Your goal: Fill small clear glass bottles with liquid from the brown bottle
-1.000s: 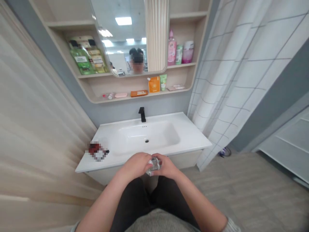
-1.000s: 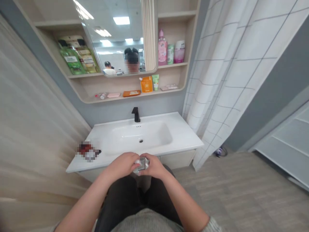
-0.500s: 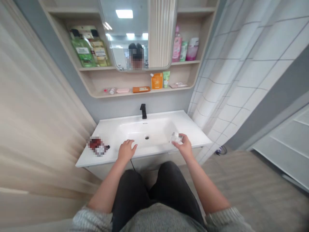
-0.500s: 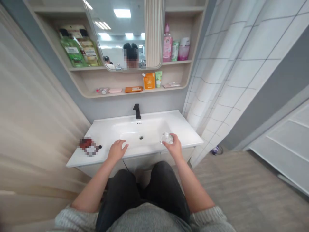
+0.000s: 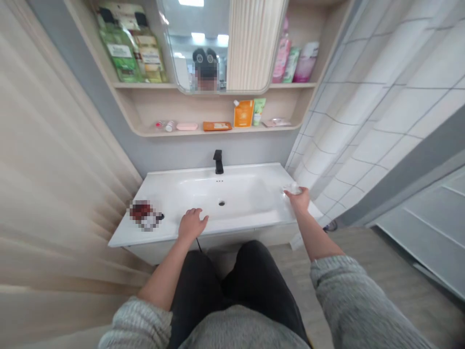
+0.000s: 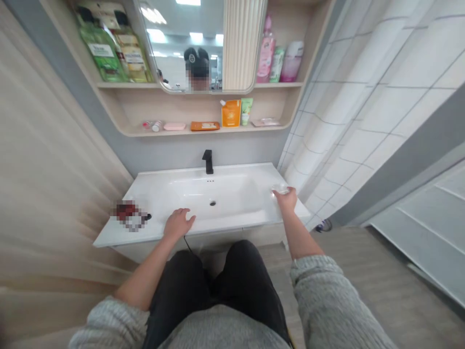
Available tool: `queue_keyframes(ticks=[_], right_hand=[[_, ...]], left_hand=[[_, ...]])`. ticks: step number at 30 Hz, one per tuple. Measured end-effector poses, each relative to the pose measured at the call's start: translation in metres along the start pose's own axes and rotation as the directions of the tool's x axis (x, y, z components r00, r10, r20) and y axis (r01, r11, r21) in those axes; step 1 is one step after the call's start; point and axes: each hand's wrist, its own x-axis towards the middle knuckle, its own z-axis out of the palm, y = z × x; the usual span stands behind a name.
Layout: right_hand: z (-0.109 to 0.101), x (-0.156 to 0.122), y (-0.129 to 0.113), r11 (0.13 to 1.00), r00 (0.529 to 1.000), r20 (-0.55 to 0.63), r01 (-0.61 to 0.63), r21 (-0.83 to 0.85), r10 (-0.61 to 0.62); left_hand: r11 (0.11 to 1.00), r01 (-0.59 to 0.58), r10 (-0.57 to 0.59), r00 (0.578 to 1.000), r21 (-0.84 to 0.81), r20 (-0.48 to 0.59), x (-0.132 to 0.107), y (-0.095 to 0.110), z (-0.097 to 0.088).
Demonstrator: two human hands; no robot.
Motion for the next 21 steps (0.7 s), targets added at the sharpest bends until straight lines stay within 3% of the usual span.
queue_keyframes(ticks=[9,15,18,21], right_hand=[[0.044,0.030,-0.027,0.991,0.996,0.091,-0.013,-0.131,0.025],[0.054,0.045,-0.050,0.982,0.988,0.146,-0.027,-0.189,0.055],[0.051,0.041,-0.056,0.988,0.994,0.109,-0.015,-0.156,0.033],[0.049,0.018,-0.061,0.993,0.995,0.005,0.098,-0.070,-0.098]], left_hand=[[0.998,0.060,-0.060,0.998,-0.016,0.013,-0.001,0.006,-0.003],[0.994,0.109,-0.109,0.993,-0.010,0.041,-0.001,0.011,-0.007],[0.994,0.113,-0.112,0.992,0.000,0.050,-0.001,0.012,-0.009],[0.994,0.111,-0.111,0.993,0.008,0.049,-0.001,0.013,-0.009]])
